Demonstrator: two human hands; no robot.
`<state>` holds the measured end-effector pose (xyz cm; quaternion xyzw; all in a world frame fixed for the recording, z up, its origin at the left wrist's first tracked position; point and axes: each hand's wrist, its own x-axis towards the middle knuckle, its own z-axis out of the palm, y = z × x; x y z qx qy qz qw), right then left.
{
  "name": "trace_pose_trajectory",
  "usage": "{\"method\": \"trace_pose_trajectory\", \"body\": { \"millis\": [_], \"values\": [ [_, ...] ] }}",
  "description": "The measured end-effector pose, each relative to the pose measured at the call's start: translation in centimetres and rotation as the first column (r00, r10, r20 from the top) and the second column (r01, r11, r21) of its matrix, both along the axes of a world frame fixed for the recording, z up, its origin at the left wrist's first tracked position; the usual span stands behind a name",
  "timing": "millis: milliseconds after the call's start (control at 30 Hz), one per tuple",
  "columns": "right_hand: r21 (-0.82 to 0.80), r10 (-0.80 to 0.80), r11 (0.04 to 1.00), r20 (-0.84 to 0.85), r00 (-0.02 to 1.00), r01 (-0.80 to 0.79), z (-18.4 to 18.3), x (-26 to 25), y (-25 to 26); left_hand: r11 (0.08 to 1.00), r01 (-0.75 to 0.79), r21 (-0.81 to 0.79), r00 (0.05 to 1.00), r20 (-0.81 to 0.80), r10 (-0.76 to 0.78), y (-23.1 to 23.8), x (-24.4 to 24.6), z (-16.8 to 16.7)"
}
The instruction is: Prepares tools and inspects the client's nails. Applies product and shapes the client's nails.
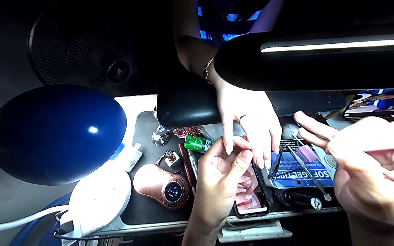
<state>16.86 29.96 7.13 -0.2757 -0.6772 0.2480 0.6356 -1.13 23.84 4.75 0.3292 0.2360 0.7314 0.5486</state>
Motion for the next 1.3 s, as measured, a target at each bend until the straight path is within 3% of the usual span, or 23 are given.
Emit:
{"method": "trace_pose_trajectory", "body": {
  "millis": [200,467,633,900,1300],
  "values": [
    [-0.070,-0.028,0.997,0.120,0.992,0.037,-0.4,0.1,0.4,1.000,-0.023,-0.007,0.999,-0.035,0.022,0.1,0.0,0.1],
    [-0.151,0.114,0.981,-0.050,0.992,-0.121,0.6,0.1,0.4,0.999,-0.043,-0.024,0.996,-0.077,0.042,-0.1,-0.1,0.3],
    [-0.076,0.089,0.993,-0.032,0.996,-0.091,1.2,1.4,0.9,1.000,-0.018,-0.020,0.998,-0.053,0.017,-0.2,-0.1,0.4],
    [-0.069,0.436,0.900,0.105,0.894,-0.431,2.0,-0.8,0.0,0.998,-0.038,-0.049,0.999,-0.016,0.038,-0.1,0.2,0.8],
    [-0.150,0.479,0.871,0.055,0.876,-0.467,0.4,-1.0,-0.6,0.997,-0.075,-0.016,0.997,-0.012,0.075,0.1,0.3,0.8]
  ]
}}
